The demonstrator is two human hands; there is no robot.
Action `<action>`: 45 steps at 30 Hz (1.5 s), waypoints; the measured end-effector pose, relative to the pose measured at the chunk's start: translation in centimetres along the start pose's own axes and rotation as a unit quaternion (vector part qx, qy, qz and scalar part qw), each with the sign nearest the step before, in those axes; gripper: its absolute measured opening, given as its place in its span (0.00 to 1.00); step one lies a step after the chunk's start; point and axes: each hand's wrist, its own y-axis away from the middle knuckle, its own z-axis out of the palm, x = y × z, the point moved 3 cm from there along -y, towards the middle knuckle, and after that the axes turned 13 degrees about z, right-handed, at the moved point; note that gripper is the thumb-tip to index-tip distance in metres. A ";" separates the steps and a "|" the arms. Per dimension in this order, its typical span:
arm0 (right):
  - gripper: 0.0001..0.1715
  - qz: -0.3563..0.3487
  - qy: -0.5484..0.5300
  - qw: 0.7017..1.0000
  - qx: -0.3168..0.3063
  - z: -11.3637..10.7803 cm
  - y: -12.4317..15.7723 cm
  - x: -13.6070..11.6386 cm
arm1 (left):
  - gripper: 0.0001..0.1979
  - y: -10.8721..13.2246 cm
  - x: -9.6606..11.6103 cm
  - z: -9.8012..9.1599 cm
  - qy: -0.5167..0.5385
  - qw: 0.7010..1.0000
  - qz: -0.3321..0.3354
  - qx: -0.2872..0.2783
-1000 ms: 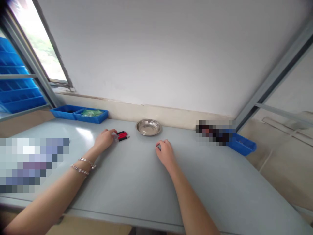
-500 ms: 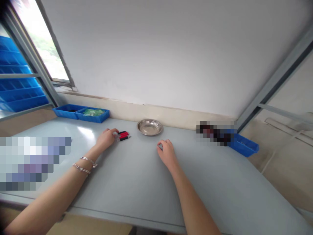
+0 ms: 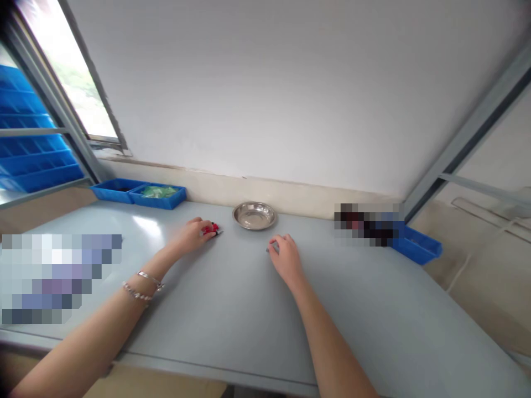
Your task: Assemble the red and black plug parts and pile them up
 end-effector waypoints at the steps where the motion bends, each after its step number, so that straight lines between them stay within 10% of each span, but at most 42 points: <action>1: 0.10 0.000 -0.001 1.000 0.006 -0.1 0.0 0.0 | 0.12 0.0 0.0 0.1 -0.006 1.000 -0.001 -0.008; 23: 0.12 -0.003 -0.025 1.000 0.015 -0.6 0.0 -0.7 | 0.07 -0.2 -0.8 1.4 -0.042 0.995 -0.045 -0.082; 29: 0.12 -0.005 -0.061 0.998 -0.002 -1.0 0.4 -1.9 | 0.09 0.1 3.5 -0.1 0.011 0.998 0.059 -0.030; 35: 0.18 -0.015 -0.137 0.977 -0.164 -0.6 1.7 -3.8 | 0.12 1.6 9.4 -0.6 0.075 0.971 0.226 0.021; 45: 0.22 0.028 -0.190 0.959 -0.208 -0.3 1.8 -4.0 | 0.15 1.9 10.0 -1.0 0.071 0.968 0.238 0.027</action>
